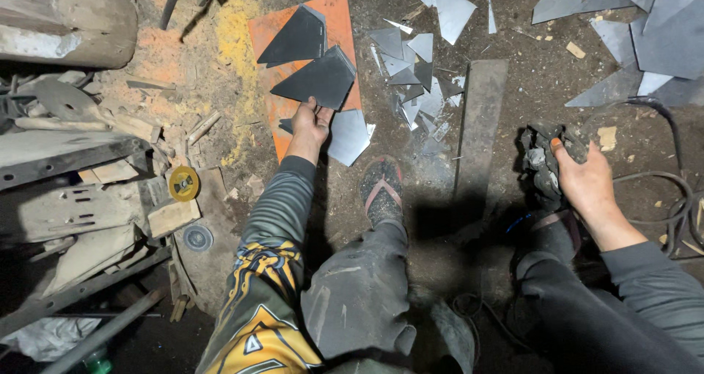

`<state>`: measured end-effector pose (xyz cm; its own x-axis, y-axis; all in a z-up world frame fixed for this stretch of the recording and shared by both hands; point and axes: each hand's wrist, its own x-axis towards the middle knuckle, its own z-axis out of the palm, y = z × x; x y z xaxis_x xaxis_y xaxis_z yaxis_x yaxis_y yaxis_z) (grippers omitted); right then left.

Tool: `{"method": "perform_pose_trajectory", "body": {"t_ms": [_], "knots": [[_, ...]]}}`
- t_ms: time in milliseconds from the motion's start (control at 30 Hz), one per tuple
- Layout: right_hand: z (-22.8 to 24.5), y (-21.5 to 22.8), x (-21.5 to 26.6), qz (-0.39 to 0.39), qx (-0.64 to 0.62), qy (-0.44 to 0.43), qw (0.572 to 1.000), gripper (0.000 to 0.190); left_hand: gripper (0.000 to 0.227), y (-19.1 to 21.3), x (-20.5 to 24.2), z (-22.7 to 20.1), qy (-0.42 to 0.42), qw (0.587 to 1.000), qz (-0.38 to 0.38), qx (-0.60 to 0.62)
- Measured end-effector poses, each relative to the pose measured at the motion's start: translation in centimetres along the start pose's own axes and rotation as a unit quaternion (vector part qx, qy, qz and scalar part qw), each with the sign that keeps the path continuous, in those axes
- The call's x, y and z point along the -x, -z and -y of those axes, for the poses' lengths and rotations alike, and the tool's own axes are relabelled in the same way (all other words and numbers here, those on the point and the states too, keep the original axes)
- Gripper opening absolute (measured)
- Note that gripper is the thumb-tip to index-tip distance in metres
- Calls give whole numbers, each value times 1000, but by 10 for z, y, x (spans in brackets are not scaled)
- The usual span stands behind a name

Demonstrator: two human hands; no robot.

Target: The person sits on the floor and repeatedly wipes triangular metal pieces with a dark cloth, then places them on an orange board. The person handles the pieces one at a time, wiping both sides before stacking them.

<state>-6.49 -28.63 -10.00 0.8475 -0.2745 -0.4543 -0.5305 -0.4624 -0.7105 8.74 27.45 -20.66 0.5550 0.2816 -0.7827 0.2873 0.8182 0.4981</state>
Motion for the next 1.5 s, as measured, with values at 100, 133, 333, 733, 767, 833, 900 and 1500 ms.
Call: {"method": "perform_pose_trajectory", "body": {"t_ms": [100, 133, 333, 733, 767, 833, 900, 1500], "knots": [[2, -3, 3, -1, 1, -13, 1000, 40, 30, -6, 0, -3, 3, 995, -21, -95], [3, -3, 3, -2, 2, -17, 1000, 41, 32, -6, 2, -5, 14, 988, -27, -151], [10, 0, 5, 12, 10, -17, 1000, 40, 38, -18, 10, -18, 16, 936, -55, -346], [-3, 4, 5, 8, -22, -15, 1000, 40, 52, -45, 60, -11, -86, 925, -48, -367], [-6, 5, 3, 6, -22, -9, 1000, 40, 61, -51, 70, -7, -127, 890, -57, -434], [-13, 4, 3, 2, -20, 0, 1000, 40, 81, -65, 88, 1, -255, 733, -56, -628], [-16, 3, 0, -3, -8, 3, 1000, 40, 101, -82, 103, 4, -408, 425, -27, -808], [-25, 22, 2, -60, -51, 21, 997, 54, 126, -108, 62, -1, -262, 298, -34, -917]]}}
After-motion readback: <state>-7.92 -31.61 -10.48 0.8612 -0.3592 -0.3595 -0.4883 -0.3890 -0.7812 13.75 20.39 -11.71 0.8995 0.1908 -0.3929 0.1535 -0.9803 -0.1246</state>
